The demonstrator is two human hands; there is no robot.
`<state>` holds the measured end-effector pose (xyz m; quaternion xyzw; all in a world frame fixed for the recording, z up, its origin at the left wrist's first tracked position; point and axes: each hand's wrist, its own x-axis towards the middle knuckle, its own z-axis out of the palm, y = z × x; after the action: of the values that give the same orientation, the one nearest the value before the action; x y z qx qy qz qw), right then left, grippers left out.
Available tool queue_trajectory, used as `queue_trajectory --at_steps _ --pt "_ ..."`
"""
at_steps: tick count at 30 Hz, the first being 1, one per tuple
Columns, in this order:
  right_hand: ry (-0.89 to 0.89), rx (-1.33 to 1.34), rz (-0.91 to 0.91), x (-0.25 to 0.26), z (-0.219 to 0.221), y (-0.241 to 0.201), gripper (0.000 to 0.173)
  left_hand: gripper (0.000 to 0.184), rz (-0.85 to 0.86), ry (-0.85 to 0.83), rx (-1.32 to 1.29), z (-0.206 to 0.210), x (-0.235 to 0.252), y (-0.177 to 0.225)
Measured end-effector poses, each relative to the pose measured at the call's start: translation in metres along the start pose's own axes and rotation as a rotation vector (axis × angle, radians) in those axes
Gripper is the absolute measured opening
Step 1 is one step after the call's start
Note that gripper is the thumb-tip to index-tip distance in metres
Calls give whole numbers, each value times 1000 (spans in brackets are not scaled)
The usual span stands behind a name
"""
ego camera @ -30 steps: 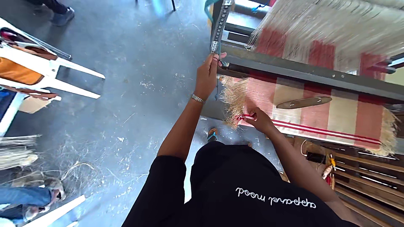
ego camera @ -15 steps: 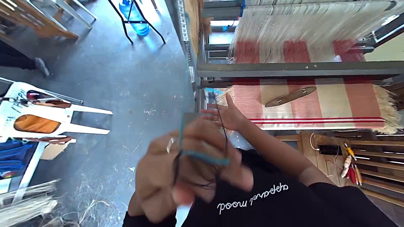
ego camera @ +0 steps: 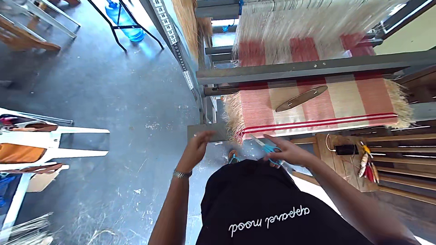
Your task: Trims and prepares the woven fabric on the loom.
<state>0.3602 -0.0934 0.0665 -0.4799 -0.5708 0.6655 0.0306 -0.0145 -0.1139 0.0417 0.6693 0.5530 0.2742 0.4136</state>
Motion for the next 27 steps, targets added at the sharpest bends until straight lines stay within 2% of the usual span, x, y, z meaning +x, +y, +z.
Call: queue_trajectory --at_steps 2,6,7,11,14,16,18,21,23,25,27 --pt "85 -167 4 -21 -1 6 92 37 49 131 116 11 44 -5" --pt "237 -553 -140 -59 22 2 81 35 276 263 170 30 150 15" --pt "272 -596 -175 -68 28 2 78 34 281 259 196 35 176 17" --pt "353 -543 -131 -108 38 30 72 39 8 36 348 59 242 15" --pt "377 -425 -26 -139 40 70 38 60 -75 32 313 79 248 10" --pt "406 -367 23 -157 43 84 31 82 -76 59 197 91 244 4" --pt "461 -341 51 -169 46 97 29 94 -113 25 114 95 230 2" --pt "612 -434 135 -167 48 114 29 89 -237 -106 39 89 211 -2" --pt "607 -466 209 -157 42 119 32 83 -308 -245 6 78 203 -10" --pt "623 -435 190 -142 36 111 36 71 -326 -377 -39 66 195 -15" --pt "676 -347 77 -119 33 97 42 61 -313 -443 -47 56 188 -14"
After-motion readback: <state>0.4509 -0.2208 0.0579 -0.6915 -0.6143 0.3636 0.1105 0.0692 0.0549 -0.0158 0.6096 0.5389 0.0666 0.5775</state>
